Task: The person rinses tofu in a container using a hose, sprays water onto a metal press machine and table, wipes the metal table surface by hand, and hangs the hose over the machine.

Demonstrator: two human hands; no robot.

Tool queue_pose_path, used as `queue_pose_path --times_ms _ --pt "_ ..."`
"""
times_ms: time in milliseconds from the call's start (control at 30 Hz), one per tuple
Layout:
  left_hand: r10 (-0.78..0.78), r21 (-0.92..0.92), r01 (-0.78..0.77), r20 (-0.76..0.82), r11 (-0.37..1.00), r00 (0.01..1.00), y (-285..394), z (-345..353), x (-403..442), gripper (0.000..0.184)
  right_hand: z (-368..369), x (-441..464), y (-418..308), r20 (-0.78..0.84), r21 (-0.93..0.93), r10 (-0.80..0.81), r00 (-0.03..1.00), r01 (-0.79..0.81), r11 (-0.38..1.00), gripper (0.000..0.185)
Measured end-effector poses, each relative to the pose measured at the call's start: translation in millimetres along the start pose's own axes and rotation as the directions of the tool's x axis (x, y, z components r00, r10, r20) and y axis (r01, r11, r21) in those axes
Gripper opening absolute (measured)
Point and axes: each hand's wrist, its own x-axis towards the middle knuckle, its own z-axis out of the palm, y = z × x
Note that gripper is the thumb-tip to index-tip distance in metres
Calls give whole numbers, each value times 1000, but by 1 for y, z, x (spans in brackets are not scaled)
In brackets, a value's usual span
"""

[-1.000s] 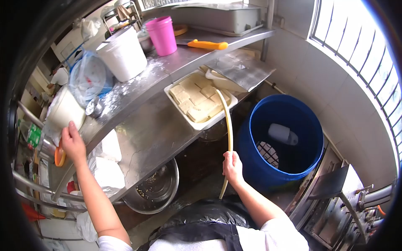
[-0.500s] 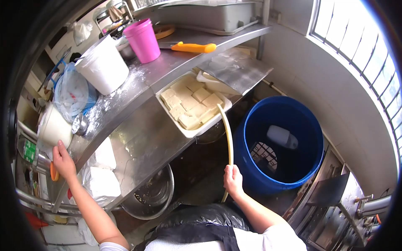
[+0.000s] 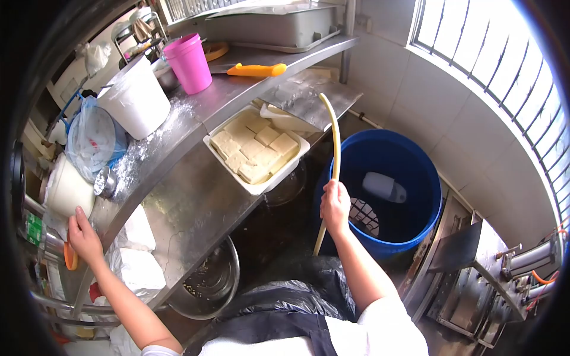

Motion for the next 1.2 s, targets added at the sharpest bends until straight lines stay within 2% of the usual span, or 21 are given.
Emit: queue_pose_path --times_ms 233,300,400,567,633,767,833,1000,1200 --pt "-50 -93 59 95 994 994 -4 -1 -2 50 32 21 -4 50 -46 42 998 -39 998 39" --pt "-26 -103 35 83 994 996 -3 -2 -2 48 43 23 -4 34 -44 38 999 -36 998 40" --pt "-6 -114 14 70 993 998 -2 -2 -1 46 52 25 4 -72 -40 -92 993 89 995 40" --pt "-3 -123 11 64 992 998 -3 0 -2 47 57 14 11 -82 -23 -29 996 27 999 40" --pt "-7 -120 21 117 992 993 -7 -1 -2 47 58 9 11 -61 -32 -18 998 16 999 40" --pt "4 -154 12 100 988 995 1 -2 -3 47 63 4 7 -84 -28 -60 995 58 998 40" --pt "-30 -102 41 105 994 994 4 -2 -5 48 65 4 3 -93 -24 -80 992 78 997 39" --pt "13 -86 -3 112 996 994 2 -1 -5 49 69 8 -9 -100 -15 -126 987 125 992 39" --pt "2 -74 9 146 997 989 3 -2 -4 51 70 12 -15 -50 -9 -86 995 86 996 40"
